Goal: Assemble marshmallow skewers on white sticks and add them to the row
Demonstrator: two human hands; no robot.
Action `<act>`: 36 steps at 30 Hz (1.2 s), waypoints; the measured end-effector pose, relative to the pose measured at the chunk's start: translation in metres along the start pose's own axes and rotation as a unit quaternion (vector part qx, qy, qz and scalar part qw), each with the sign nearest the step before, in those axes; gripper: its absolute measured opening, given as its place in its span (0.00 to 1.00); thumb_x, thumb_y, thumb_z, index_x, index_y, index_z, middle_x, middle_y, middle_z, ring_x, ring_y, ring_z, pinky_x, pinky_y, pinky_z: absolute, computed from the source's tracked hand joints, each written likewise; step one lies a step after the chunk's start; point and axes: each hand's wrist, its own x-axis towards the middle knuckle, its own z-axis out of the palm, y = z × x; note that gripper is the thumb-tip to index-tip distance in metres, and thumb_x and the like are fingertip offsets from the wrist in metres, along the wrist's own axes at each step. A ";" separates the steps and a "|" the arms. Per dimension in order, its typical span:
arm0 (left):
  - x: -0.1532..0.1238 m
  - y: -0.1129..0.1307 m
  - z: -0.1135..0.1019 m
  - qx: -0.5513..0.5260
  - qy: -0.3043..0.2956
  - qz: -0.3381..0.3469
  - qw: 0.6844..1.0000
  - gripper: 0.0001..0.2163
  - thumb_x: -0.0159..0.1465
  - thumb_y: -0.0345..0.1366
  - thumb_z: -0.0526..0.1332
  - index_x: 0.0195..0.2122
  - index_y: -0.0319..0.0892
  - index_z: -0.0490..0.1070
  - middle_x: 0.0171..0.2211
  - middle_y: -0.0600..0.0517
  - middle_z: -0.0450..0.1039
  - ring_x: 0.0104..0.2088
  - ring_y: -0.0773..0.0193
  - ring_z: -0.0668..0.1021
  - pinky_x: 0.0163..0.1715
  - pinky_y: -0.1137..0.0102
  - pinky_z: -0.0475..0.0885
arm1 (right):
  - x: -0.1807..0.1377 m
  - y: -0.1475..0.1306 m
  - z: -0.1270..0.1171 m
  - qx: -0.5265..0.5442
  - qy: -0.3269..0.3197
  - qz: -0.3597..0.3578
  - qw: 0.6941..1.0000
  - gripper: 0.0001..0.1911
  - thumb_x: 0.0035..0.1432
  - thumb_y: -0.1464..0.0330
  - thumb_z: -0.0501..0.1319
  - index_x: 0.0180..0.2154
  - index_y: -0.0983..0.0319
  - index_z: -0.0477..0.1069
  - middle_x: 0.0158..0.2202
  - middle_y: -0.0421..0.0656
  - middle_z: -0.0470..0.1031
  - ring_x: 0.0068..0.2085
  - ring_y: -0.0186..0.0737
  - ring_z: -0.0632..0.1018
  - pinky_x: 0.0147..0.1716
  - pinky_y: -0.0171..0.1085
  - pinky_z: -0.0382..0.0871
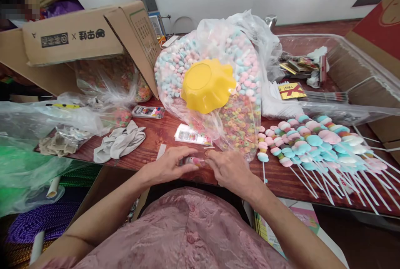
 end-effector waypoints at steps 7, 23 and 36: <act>0.011 -0.001 0.028 -0.081 0.095 -0.008 0.992 0.17 0.70 0.39 0.51 0.28 0.38 0.73 0.26 0.51 0.71 0.28 0.67 0.70 0.33 0.72 0.66 | 0.009 -0.005 0.000 -0.084 0.059 -0.009 0.995 0.16 0.65 0.72 0.48 0.29 0.63 0.71 0.22 0.44 0.72 0.24 0.37 0.67 0.26 0.39 0.47; 0.019 0.023 0.048 -0.415 0.164 -0.119 0.887 0.18 0.68 0.51 0.54 0.34 0.40 0.69 0.21 0.58 0.62 0.19 0.73 0.65 0.21 0.76 0.63 | 0.003 -0.021 0.034 0.341 0.317 0.111 0.878 0.08 0.62 0.68 0.59 0.29 0.60 0.72 0.26 0.39 0.74 0.28 0.36 0.74 0.29 0.35 0.69; 0.011 0.015 0.031 -0.490 0.030 -0.145 0.859 0.22 0.62 0.55 0.59 0.26 0.40 0.63 0.19 0.59 0.62 0.17 0.76 0.63 0.18 0.79 0.57 | 0.014 -0.025 0.026 0.181 0.320 0.079 0.927 0.11 0.63 0.72 0.55 0.28 0.60 0.71 0.23 0.39 0.70 0.25 0.35 0.71 0.27 0.35 0.64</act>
